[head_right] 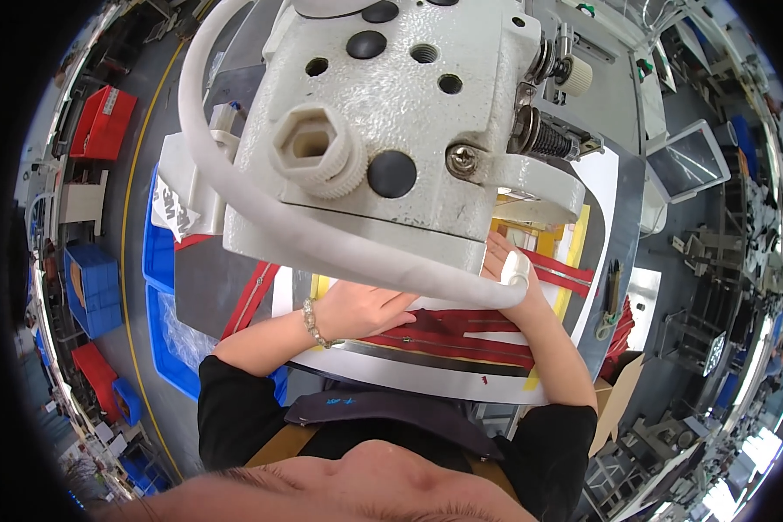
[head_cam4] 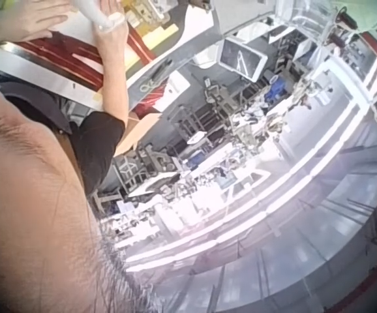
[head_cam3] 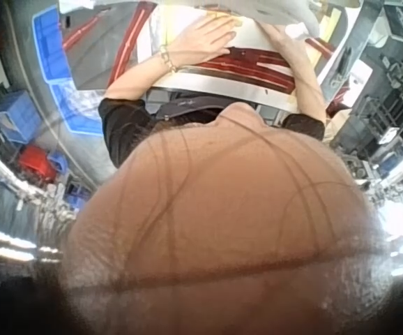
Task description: Sewing small leather reinforcement pieces onto zippers using an industrial sewing machine.
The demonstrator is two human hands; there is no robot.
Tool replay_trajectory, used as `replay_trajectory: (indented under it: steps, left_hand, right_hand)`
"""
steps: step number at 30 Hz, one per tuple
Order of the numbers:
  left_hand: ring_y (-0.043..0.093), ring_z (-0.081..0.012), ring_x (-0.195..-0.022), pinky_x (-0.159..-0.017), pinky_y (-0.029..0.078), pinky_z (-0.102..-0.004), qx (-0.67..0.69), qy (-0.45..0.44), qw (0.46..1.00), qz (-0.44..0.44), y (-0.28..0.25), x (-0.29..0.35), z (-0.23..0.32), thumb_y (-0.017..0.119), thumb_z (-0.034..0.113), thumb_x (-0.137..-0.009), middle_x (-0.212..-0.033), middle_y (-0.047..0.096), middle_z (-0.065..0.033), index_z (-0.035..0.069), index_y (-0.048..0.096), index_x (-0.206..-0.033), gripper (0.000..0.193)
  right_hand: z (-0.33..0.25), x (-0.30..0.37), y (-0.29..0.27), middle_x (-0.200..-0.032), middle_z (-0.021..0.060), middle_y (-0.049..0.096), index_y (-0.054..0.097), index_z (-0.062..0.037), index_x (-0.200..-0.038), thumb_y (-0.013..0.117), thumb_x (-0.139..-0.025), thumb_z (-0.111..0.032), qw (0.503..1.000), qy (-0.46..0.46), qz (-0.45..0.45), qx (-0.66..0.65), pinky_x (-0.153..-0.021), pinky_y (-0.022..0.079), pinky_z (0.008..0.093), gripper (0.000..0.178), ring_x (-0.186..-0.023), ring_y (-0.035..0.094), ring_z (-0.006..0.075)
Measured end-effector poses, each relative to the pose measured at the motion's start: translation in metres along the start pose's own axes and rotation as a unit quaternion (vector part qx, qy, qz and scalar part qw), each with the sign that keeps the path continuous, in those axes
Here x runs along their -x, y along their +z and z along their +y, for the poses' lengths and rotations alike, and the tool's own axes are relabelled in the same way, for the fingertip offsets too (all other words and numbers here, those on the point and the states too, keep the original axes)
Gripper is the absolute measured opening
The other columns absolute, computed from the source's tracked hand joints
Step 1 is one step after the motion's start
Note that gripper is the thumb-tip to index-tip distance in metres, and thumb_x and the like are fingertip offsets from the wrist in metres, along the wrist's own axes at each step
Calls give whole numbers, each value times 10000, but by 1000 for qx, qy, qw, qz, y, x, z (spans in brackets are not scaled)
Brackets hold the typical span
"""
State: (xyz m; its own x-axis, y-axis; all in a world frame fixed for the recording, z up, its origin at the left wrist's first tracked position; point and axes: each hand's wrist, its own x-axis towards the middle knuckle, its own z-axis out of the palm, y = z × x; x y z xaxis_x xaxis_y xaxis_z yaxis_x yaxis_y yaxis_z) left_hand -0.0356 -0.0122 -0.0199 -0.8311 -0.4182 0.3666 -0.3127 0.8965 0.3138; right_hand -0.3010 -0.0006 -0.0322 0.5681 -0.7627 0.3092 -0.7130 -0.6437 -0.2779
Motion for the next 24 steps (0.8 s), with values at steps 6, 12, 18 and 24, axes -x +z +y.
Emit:
replay_trajectory:
  steps: [6,12,18,24]
  left_hand:
    - [570,-177,-1088,-915,452,-304,-3,-25,1000,-12,2,4,4,746,287,-689,-1122,612,-69,28,624,-1045,457]
    - [618,-177,-1035,-849,504,-309,1,-20,1000,-20,10,6,1,715,309,-763,-1113,638,-74,30,618,-1100,448]
    - [677,-183,-843,-623,546,-274,-100,62,993,12,14,7,-6,679,334,-823,-1142,639,-100,38,600,-1154,451]
    - [629,-255,-951,-826,497,-364,-48,-25,998,-27,5,6,5,620,324,-872,-1129,634,-91,80,607,-1184,396]
  right_hand:
    - [-9,-10,-10,-1112,104,643,627,-47,-1026,584,-701,-87,1000,0,20,1,-987,460,426,331,-1096,602,282]
    - [0,-12,-11,-1164,133,631,626,-23,-1039,558,-715,-95,1000,-13,-12,-6,-966,478,420,339,-1120,601,284]
    - [-1,-15,-10,-1169,133,631,623,-11,-1116,558,-722,-103,1000,-21,5,4,-944,492,395,410,-1125,601,282]
    - [-4,-5,-6,-1108,112,655,663,-35,-1082,587,-702,-92,997,32,14,-70,-893,515,371,391,-1061,625,274]
